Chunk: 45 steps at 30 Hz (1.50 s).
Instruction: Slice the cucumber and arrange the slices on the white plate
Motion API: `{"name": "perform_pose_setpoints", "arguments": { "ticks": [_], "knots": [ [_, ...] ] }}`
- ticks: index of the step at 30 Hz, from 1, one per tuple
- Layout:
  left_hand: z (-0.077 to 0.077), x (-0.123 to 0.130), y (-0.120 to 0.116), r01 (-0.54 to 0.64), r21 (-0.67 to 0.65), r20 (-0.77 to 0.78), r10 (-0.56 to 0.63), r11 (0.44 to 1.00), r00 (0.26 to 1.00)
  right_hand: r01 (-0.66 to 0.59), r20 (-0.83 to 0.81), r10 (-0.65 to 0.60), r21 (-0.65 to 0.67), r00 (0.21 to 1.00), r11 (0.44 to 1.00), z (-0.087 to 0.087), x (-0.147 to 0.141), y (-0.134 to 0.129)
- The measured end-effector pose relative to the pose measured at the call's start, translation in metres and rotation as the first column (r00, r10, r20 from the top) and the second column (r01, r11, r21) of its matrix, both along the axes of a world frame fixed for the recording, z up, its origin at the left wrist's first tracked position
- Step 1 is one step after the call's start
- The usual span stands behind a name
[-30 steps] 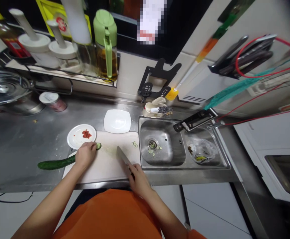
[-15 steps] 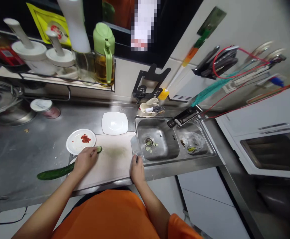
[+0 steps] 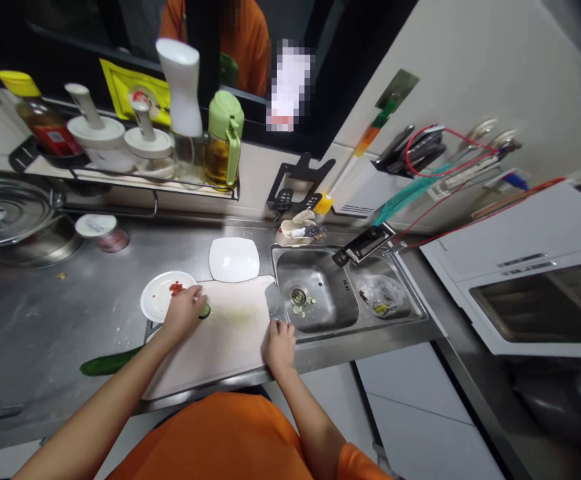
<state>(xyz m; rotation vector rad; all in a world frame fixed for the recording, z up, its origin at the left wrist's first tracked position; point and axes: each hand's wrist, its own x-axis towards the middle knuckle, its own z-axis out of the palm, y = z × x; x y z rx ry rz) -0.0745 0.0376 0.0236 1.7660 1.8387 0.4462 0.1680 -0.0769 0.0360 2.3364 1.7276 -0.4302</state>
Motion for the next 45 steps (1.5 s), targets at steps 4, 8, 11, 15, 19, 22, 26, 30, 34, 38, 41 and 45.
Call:
{"name": "perform_pose_setpoints", "arguments": {
  "ticks": [4,8,11,15,19,22,26,30,34,38,41,45],
  "knots": [
    [-0.005,0.022,0.038,-0.04,-0.03,-0.078,0.037,0.999,0.996,-0.007,-0.079,0.013,0.082,0.997,0.997,0.006,0.009,0.038],
    [-0.016,0.045,0.071,-0.069,-0.193,-0.201,0.03,0.979,0.979,0.042,-0.176,-0.022,0.11,0.984,0.993,0.004,0.019,0.102],
    [-0.025,0.055,0.082,-0.104,-0.231,-0.224,0.051,0.967,0.973,0.081,-0.249,-0.051,0.111,0.967,0.991,-0.003,0.021,0.146],
    [-0.033,0.058,0.084,-0.143,-0.243,-0.241,0.083,0.959,0.967,0.077,-0.294,-0.045,0.1,0.955,0.992,-0.019,0.016,0.182],
    [-0.034,0.059,0.085,-0.173,-0.248,-0.244,0.112,0.953,0.963,0.088,-0.334,-0.059,0.073,0.941,0.993,-0.03,0.012,0.196],
    [-0.03,0.061,0.085,-0.19,-0.252,-0.238,0.129,0.949,0.963,0.102,-0.358,-0.074,0.062,0.931,0.993,-0.032,0.016,0.198],
    [-0.019,0.061,0.072,-0.2,-0.253,-0.213,0.147,0.947,0.966,0.105,-0.383,-0.074,0.061,0.921,0.993,-0.028,0.024,0.186],
    [-0.008,0.061,0.036,-0.177,-0.251,-0.167,0.138,0.952,0.976,0.104,-0.398,-0.069,0.066,0.915,0.992,-0.021,0.031,0.151],
    [-0.006,0.061,-0.006,-0.122,-0.276,-0.124,0.091,0.953,0.988,0.093,-0.402,-0.047,0.097,0.915,0.991,-0.015,0.036,0.108],
    [-0.01,0.061,-0.034,-0.098,-0.3,-0.057,0.085,0.949,0.995,0.06,-0.351,-0.028,0.081,0.936,0.995,-0.01,0.037,0.078],
    [-0.013,0.061,-0.047,-0.101,-0.322,-0.054,0.088,0.941,0.995,0.041,-0.32,-0.015,0.073,0.947,0.996,-0.008,0.036,0.066],
    [-0.016,0.062,-0.057,-0.092,-0.331,-0.037,0.085,0.939,0.996,0.023,-0.278,-0.008,0.053,0.96,0.998,-0.006,0.034,0.061]
  ]
}}
